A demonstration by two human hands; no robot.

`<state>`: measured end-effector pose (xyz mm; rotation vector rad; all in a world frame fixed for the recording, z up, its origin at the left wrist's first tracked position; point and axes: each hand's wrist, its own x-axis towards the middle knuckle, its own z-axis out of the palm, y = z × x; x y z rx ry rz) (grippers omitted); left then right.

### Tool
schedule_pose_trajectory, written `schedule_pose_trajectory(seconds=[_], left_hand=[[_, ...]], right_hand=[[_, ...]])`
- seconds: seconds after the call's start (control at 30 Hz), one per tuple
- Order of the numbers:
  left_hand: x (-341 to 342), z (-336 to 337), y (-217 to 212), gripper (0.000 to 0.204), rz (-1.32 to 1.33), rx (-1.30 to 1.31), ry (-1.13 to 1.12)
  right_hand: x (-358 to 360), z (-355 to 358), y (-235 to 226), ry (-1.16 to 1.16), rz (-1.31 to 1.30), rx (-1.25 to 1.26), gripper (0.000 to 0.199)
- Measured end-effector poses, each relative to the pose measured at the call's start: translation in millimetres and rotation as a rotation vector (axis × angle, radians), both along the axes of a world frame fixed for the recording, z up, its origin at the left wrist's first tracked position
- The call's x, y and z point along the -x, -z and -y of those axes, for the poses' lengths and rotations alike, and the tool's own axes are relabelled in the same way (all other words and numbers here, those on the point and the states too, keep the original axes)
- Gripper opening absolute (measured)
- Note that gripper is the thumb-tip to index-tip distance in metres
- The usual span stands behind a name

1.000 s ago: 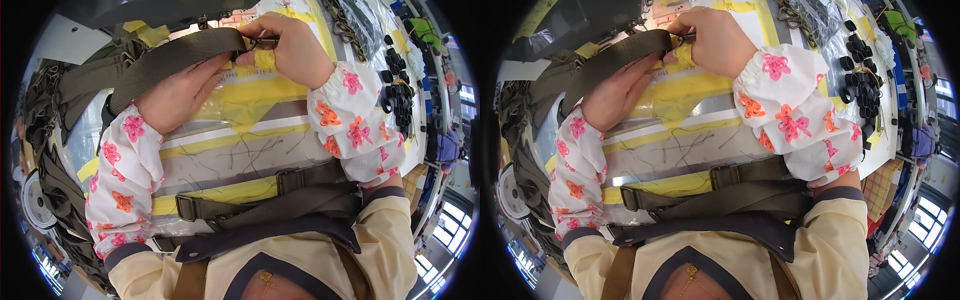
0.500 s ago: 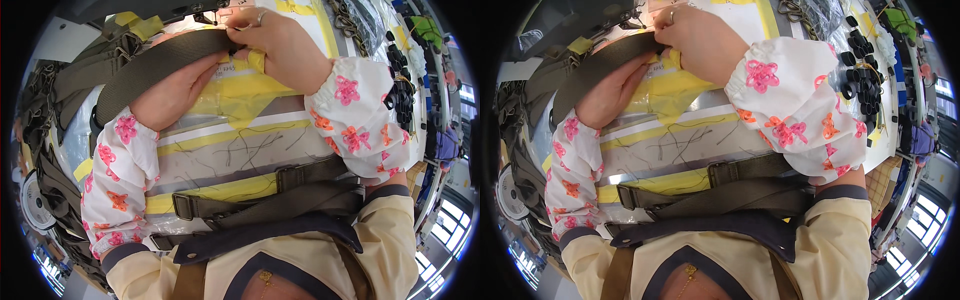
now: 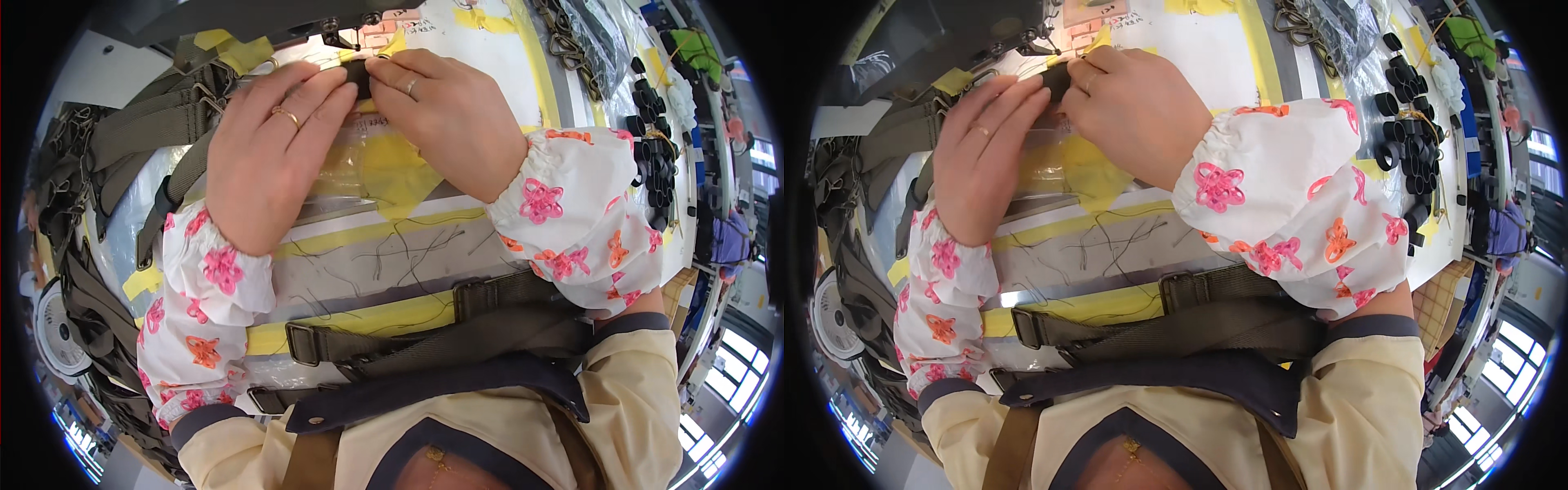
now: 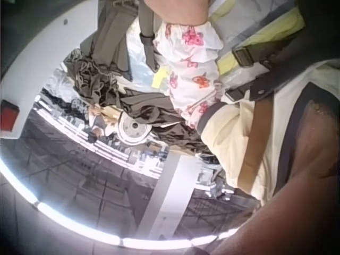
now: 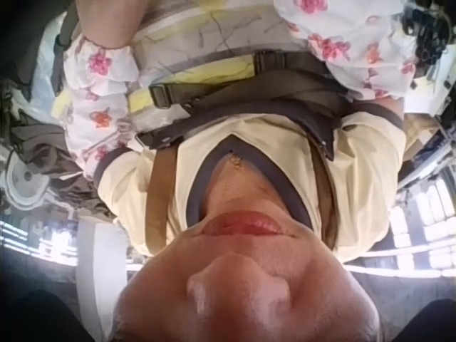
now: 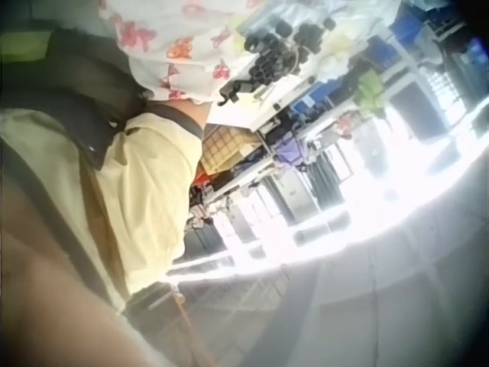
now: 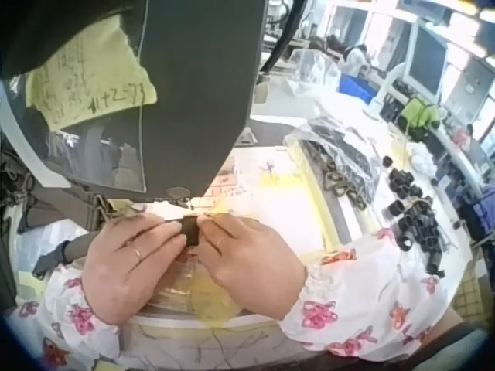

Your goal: Assembling and stitching heavy-duty webbing straps with plastic buckles and hardware using an industrial sewing machine.

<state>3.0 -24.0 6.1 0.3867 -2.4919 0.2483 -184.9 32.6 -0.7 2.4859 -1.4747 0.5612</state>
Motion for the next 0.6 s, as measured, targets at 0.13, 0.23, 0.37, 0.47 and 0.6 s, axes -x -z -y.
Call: schedule_pose_trajectory(seconds=[0.13,0.23,0.37,0.47,0.6], left_hand=[[-1.0,21.4,6.6,0.026,0.047,-0.015,0.056],[-2.7,31.9,5.2,0.023,0.101,-0.003,0.113],[1.3,30.8,7.0,0.024,0.078,-0.104,0.096],[-0.1,28.1,5.4,0.030,0.091,-0.261,0.072],[-3.5,19.6,10.4,0.035,0.099,-0.317,0.030]], right_hand=[[7.0,-0.4,3.7,-0.030,0.067,0.043,0.031],[3.9,-1.6,4.7,-0.005,0.084,0.049,0.033],[4.3,-1.1,1.4,0.049,0.159,0.021,0.034],[5.1,0.0,-1.3,0.038,0.122,0.030,0.033],[2.1,-0.5,-2.2,0.059,0.037,0.041,0.027]])
